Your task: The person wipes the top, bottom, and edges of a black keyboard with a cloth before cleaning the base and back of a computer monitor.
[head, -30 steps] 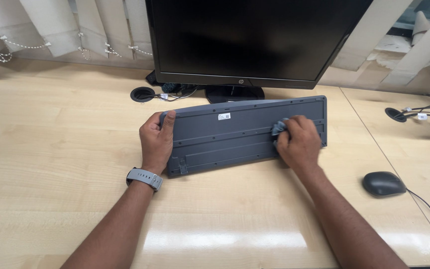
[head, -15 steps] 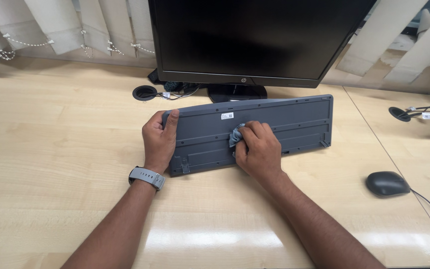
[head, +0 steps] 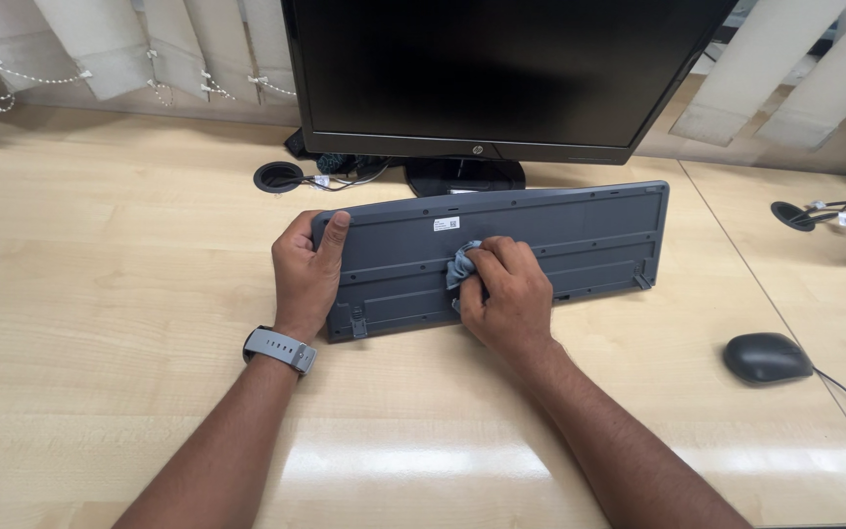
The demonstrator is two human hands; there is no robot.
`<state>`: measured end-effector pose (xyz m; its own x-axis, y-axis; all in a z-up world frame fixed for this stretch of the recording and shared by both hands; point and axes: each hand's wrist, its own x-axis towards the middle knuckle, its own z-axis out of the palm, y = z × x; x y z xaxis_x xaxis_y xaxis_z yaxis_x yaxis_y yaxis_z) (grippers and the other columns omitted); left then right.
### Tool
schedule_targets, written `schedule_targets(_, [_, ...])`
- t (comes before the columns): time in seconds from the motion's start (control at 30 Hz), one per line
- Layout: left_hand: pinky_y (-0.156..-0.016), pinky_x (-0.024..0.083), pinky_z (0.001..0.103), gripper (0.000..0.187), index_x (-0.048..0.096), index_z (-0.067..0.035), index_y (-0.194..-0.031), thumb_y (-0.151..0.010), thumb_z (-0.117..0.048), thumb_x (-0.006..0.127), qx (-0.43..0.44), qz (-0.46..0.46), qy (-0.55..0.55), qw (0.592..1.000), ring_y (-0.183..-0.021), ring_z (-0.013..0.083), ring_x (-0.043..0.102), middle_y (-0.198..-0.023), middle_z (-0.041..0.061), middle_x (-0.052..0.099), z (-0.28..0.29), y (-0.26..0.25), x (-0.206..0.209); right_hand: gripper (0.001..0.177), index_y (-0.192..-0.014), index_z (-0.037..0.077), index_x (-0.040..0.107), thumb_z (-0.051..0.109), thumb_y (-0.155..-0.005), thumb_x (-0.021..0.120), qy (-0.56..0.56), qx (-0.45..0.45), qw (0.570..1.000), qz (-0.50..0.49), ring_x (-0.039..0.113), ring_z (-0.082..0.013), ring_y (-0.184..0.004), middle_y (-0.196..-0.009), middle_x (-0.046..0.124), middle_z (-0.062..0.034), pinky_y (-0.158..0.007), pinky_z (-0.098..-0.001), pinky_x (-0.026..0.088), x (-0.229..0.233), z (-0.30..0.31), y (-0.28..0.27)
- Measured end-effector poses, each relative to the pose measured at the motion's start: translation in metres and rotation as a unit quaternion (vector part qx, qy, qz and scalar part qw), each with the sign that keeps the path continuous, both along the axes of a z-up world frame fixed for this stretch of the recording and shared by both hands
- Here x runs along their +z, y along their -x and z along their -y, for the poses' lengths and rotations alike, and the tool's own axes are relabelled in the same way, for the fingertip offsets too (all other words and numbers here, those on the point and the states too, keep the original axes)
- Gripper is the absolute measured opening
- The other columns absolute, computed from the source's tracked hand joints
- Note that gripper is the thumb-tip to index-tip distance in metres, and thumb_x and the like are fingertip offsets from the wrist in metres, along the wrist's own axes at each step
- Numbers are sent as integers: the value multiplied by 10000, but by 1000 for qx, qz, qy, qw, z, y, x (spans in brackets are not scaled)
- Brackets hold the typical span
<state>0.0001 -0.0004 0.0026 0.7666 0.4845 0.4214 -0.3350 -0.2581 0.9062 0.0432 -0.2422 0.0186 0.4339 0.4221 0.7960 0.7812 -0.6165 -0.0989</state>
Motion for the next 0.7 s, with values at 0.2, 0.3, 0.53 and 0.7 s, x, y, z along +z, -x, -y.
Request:
schedule_targets(0.2, [-490,469,161,538,663,-79,-911,-904,-616,637,-10,-5,6,1000,-551,27,538,-652,-48,575,0,0,1,192,-990,-12,720,13,-818,637,3,37,999,1,643,-200,-866,-1016,674,-118,-698,-313,568,0,-16,9])
schedule_targets(0.3, [-502,476,156,534,663,-75,-930,-925,-609,630,-14,2,10,1000,-570,16,543,-665,-57,576,1,0,2,204,-1000,-14,724,9,-816,638,8,51,999,1,638,-202,-854,-1009,672,-115,-700,-315,564,1,-23,13])
schedule_targets(0.53, [-454,376,160,582,637,-88,-921,-962,-660,537,-1,-20,5,1000,-535,4,444,-625,-67,473,3,1,-1,232,-1021,-24,720,8,-808,634,20,60,998,-7,636,-208,-868,-1025,670,-123,-717,-323,564,3,-28,18])
schedule_targets(0.7, [-420,398,167,600,614,-85,-905,-936,-679,535,6,-21,-3,1000,-501,6,469,-593,-58,485,3,-1,0,252,-1040,-32,708,16,-803,638,32,80,996,6,639,-220,-885,-1046,661,-139,-737,-333,568,5,-36,26])
